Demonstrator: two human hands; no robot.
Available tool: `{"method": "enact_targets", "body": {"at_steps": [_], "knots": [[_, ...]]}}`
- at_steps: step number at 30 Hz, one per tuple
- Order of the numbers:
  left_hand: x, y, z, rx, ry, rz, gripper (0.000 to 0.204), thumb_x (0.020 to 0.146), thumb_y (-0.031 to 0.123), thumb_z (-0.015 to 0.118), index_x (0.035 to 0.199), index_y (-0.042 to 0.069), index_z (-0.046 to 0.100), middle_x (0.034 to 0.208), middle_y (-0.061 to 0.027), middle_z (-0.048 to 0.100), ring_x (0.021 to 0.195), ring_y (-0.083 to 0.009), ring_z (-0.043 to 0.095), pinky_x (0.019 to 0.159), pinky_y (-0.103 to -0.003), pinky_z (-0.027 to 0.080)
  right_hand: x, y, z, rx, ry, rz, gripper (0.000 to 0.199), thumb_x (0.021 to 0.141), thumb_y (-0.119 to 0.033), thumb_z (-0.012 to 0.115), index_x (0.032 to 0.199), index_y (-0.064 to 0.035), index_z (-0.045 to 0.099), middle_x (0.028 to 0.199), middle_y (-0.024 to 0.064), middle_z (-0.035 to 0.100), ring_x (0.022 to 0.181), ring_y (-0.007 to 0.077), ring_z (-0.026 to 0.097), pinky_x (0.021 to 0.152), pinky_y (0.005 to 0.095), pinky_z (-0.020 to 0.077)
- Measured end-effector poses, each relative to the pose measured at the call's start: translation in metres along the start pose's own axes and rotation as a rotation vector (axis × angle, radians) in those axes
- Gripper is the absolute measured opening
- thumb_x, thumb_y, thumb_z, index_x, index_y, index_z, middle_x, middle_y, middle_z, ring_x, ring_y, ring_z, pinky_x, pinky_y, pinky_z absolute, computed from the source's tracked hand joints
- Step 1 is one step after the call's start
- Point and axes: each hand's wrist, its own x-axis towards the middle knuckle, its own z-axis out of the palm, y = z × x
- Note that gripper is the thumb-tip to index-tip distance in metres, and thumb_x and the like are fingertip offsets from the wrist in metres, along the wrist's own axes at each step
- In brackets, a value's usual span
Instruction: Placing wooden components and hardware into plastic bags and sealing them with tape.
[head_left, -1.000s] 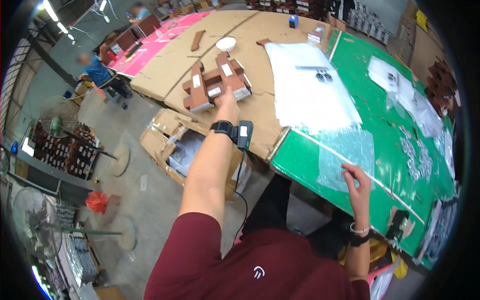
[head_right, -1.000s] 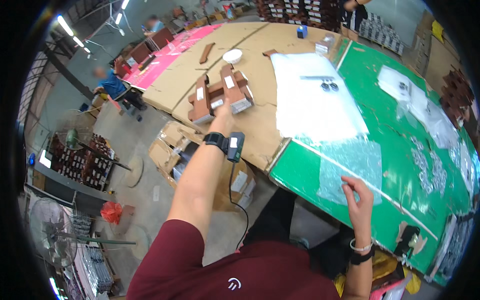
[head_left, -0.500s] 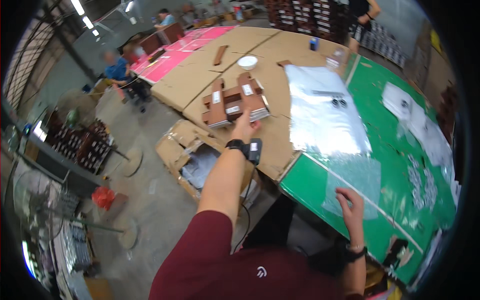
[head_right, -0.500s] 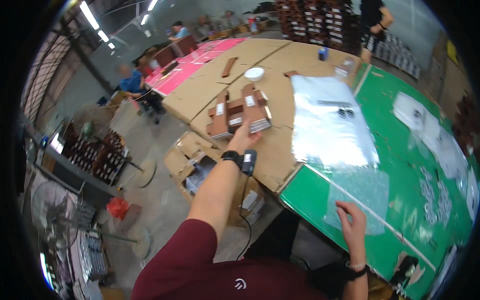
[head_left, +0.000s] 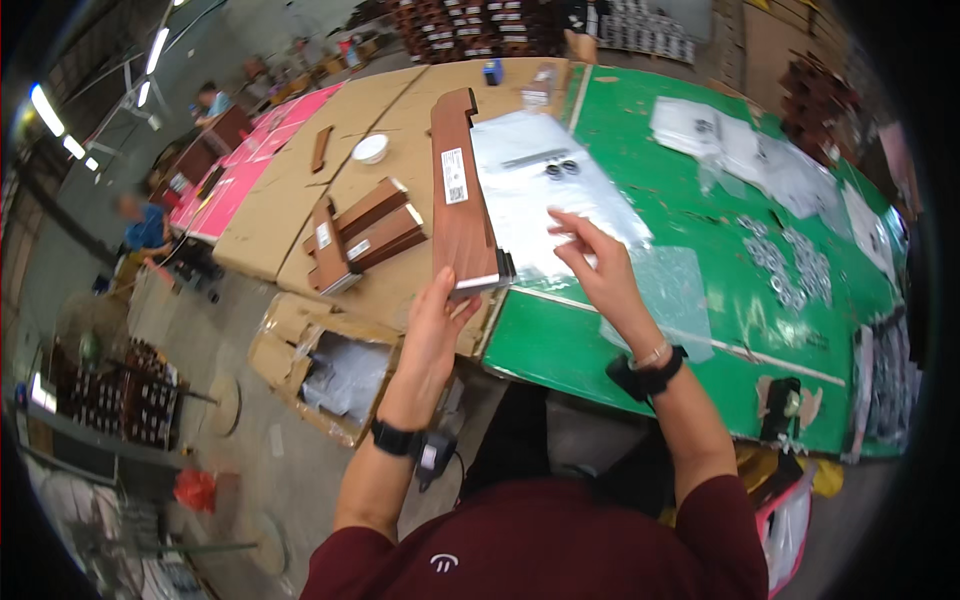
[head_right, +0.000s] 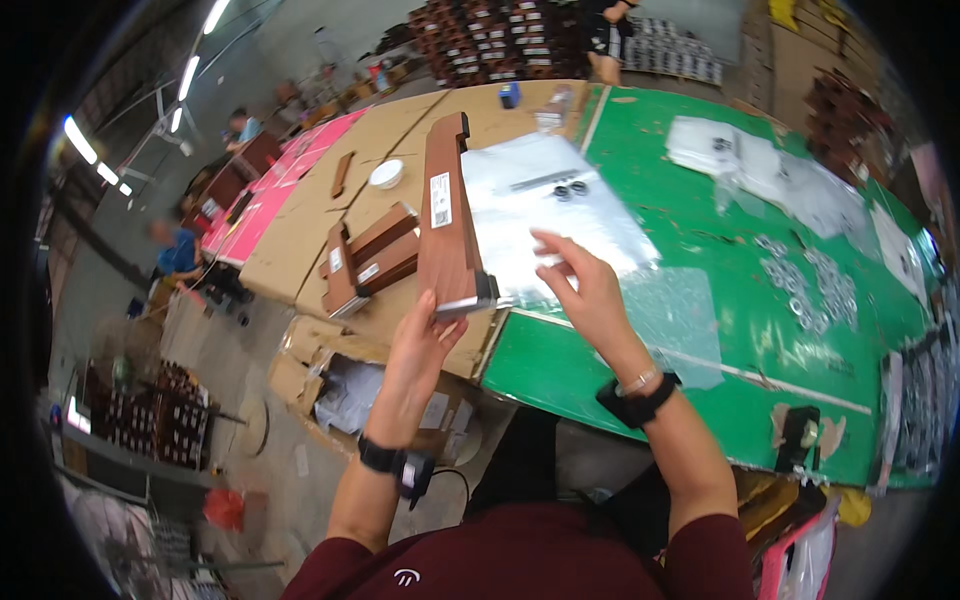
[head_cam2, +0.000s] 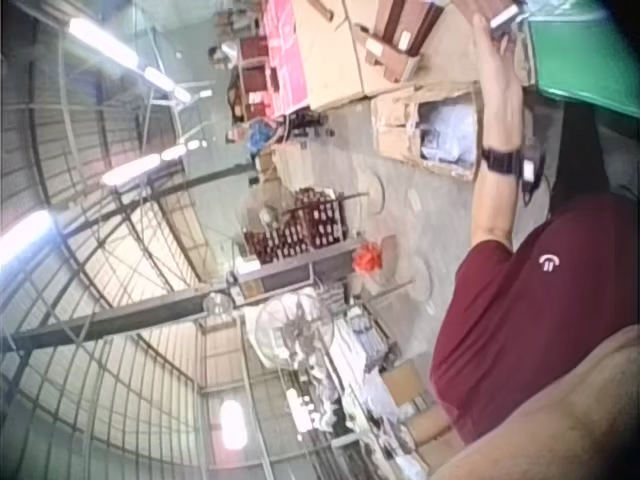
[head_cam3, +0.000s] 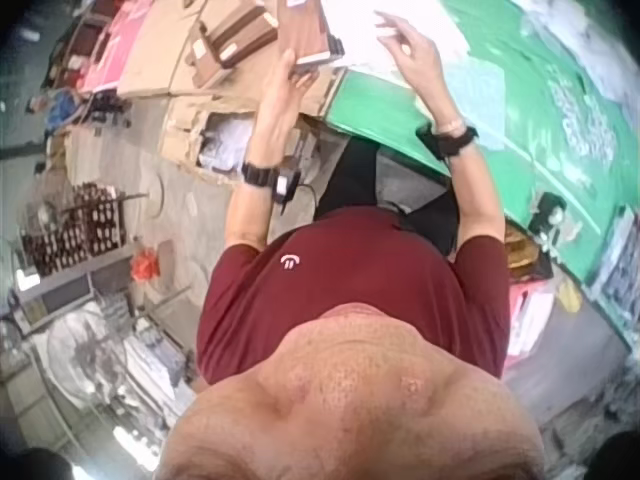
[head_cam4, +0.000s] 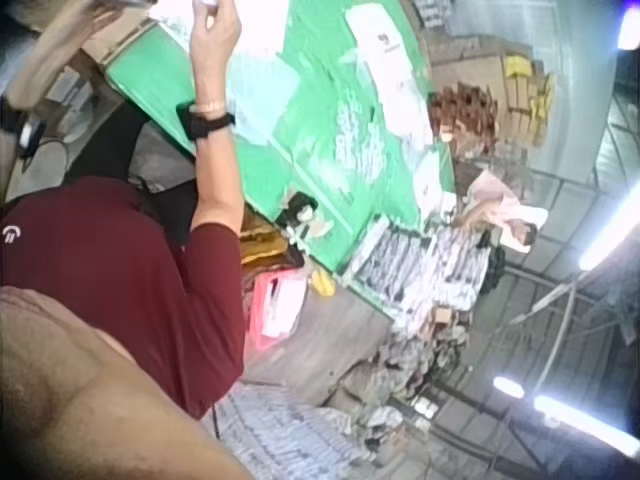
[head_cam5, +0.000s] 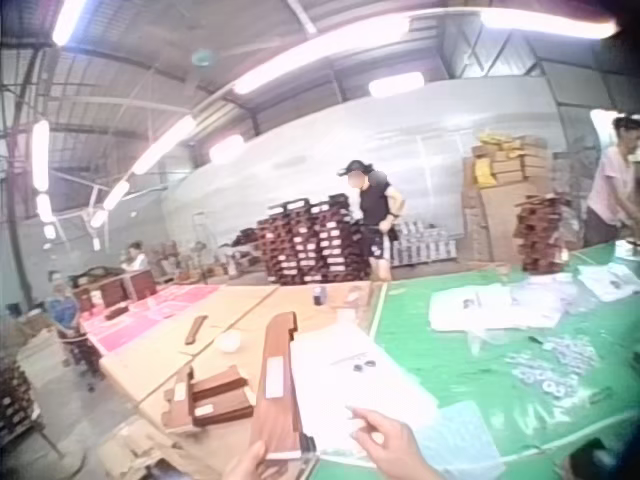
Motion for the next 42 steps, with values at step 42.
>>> {"method": "enact_targets", "body": {"at_steps": [42], "knots": [[-0.072,-0.116,0.101,1.294,-0.582,0.875,0.073,0.069,0.018,0.084,0.134,0.005,0.054,0.107,-0.014,0.059,0.097,-0.0345,0.059,0.082,-0.042,0.049,-0.121,0.002,-0.082,0.543,0.684,0.435,0.056,0.085,-0.018,0.077,0.128,-0.006,0.043,0.107,0.0067,0.058,0.1,0.0191,0.064,0.087,0.0344,0.0524]]}}
